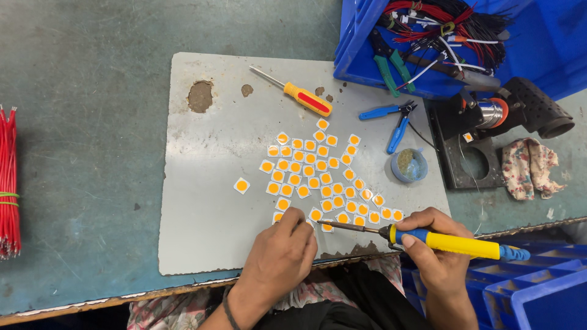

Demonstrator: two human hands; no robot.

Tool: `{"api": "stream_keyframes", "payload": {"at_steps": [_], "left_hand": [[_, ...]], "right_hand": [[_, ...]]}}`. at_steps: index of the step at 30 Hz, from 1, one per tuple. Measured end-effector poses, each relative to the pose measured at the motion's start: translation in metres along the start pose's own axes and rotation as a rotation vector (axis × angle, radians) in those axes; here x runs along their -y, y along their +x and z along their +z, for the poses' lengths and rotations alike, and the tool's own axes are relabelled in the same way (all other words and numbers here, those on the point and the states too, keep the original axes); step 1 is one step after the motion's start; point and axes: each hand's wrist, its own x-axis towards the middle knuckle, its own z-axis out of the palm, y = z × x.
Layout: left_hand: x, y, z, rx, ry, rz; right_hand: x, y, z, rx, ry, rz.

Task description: The person uses a soldering iron to attach wires to multiple small LED modules arranged on a work surface. They hold the LEDs in place with one hand while applying solder with the other, repeating the process across several units.

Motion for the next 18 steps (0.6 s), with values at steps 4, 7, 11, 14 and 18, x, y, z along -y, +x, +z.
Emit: {"api": "stream_keyframes", "payload": {"at_steps": [4,7,11,14,18], "left_hand": [[-0.002,-0.002,-0.004,-0.047,-0.019,-0.003],[-0.004,-0.008,-0.01,-0.077,-0.012,0.012],[-0.005,-0.013,-0.014,-0.072,0.063,0.054],[-0.004,-0.013,-0.014,-0.074,0.11,0.077],[-0.004,-0.013,-0.014,-0.047,0.13,0.079]], "right_hand": [[-0.003,-0.003,-0.001,-0.033,0.074,-0.012],[-0.003,-0.006,-0.004,-0.052,0.102,-0.017],[-0.003,-0.008,-0.006,-0.004,0.077,-0.018],[-0.002,-0.009,-0.004,0.024,0.092,0.018],[-0.001,-0.008,-0.002,0.043,0.073,0.012]]}}
